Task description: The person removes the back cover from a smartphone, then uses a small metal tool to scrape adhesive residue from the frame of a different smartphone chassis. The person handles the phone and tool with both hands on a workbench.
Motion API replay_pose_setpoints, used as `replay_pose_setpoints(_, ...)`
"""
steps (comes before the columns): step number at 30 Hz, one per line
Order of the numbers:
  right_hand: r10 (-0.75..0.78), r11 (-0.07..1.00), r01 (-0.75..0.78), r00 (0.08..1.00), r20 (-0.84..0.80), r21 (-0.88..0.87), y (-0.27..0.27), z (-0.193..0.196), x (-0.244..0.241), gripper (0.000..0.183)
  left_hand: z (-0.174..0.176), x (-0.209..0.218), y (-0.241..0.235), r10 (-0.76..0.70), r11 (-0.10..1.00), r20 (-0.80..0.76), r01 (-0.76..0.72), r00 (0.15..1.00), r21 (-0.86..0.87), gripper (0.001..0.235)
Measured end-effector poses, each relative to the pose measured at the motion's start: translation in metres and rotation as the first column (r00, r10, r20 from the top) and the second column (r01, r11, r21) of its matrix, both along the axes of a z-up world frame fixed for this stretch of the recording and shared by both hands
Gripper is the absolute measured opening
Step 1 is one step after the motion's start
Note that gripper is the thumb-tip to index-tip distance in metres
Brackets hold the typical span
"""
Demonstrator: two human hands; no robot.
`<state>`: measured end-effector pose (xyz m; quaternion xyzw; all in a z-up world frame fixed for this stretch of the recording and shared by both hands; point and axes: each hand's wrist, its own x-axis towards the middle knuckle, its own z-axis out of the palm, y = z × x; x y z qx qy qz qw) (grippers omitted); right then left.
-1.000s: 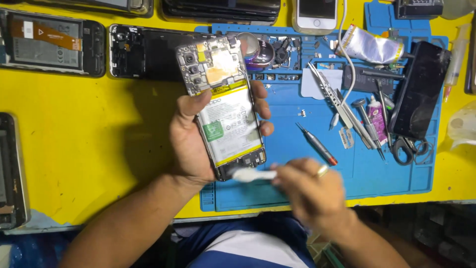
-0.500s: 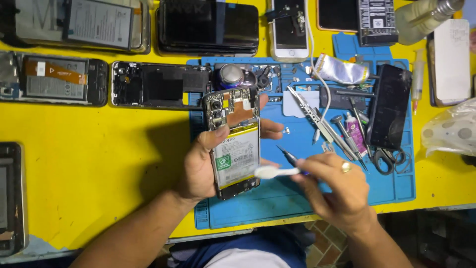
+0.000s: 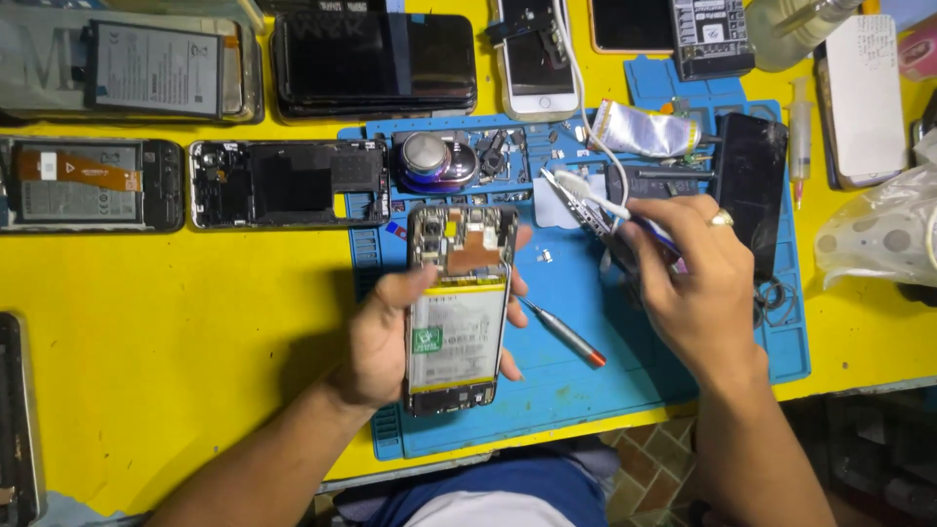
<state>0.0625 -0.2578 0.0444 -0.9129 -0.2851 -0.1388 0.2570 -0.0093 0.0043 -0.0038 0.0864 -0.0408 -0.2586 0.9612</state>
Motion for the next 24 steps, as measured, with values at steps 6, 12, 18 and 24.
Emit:
replay_pose_setpoints(6,0.054,0.996,-0.052,0.998,0.030,-0.073,0.009,-0.005,-0.012,0.013,0.007,0.008,0.002,0.068,0.997,-0.155,-0.073,0.986,-0.026,0.080)
replay_pose_setpoints(12,0.283,0.946,-0.324,0.864,-0.418,-0.030,0.019,-0.021,-0.055,0.031,0.014,0.010,0.005,0.115,0.993,-0.162,-0.115,0.980,0.004,0.082)
replay_pose_setpoints(18,0.154,0.974,-0.158,0.987,-0.037,-0.162,0.005,-0.025,-0.026,0.021,0.020,0.013,0.001,0.220,0.970,-0.175,-0.196,0.960,0.143,0.083)
replay_pose_setpoints(24,0.416,0.909,-0.416,0.905,-0.087,0.023,0.034,0.003,-0.056,0.022,0.018,0.014,-0.001,0.306,0.929,-0.196,-0.247,0.932,0.277,0.066)
